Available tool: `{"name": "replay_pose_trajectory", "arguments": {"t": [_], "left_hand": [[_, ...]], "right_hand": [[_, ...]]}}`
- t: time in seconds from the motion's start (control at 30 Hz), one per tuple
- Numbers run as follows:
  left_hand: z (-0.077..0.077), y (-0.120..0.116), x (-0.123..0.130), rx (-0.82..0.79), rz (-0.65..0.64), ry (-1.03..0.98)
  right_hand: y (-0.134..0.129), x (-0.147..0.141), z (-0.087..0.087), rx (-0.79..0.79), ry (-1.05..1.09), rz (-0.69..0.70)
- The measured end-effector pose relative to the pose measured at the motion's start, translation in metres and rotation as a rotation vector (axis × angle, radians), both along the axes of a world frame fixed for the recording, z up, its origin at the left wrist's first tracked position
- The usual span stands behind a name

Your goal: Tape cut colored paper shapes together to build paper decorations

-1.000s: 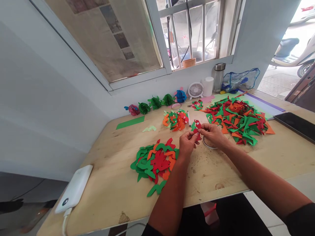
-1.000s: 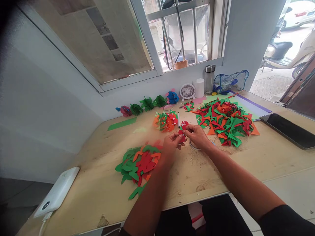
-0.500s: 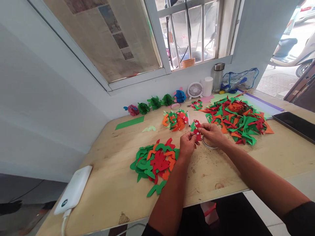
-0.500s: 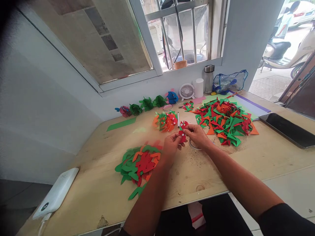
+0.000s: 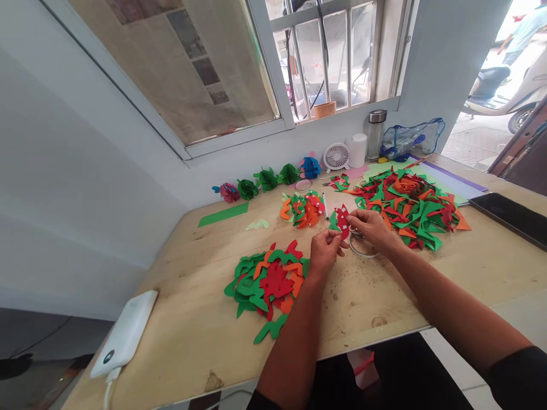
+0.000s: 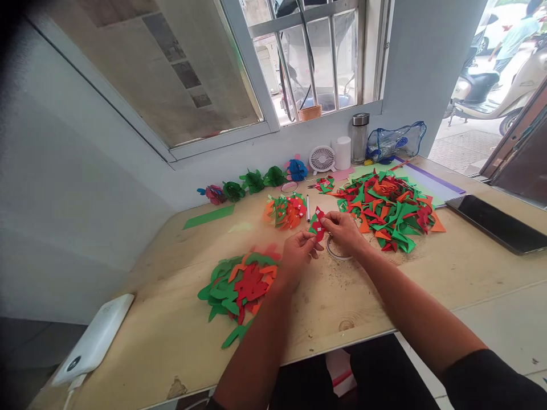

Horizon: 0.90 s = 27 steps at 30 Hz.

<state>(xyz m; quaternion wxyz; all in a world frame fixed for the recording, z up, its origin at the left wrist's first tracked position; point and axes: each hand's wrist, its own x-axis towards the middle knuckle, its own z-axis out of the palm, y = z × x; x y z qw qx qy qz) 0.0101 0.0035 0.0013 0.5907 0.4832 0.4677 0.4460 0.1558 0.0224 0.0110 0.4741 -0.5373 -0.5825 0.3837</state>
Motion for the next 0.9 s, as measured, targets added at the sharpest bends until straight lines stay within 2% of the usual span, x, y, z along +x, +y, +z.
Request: {"name": "replay_pose_trajectory", "arguments": {"t": [0.1, 0.17, 0.3, 0.43, 0.63, 0.9], "left_hand": [[-0.002, 0.002, -0.001, 0.033, 0.054, -0.038], [-0.003, 0.002, -0.001, 0.035, 0.083, -0.068], [-0.004, 0.002, -0.001, 0.012, 0.12, -0.113], [-0.004, 0.002, 0.0, 0.012, 0.137, -0.126], [-0.006, 0.003, -0.001, 0.013, 0.138, -0.118], [0.0, 0.003, 0.001, -0.028, 0.118, -0.099]], "right_hand": [[0.003, 0.009, 0.004, 0.046, -0.126, -0.111], [0.004, 0.017, 0.007, 0.067, -0.287, -0.171], [0.005, 0.028, 0.011, 0.065, -0.618, -0.213], [0.004, 0.029, 0.011, -0.013, -0.823, -0.196], [0.004, 0.027, 0.006, -0.082, -0.971, -0.143], [0.01, 0.025, -0.008, -0.076, -1.013, -0.101]]}}
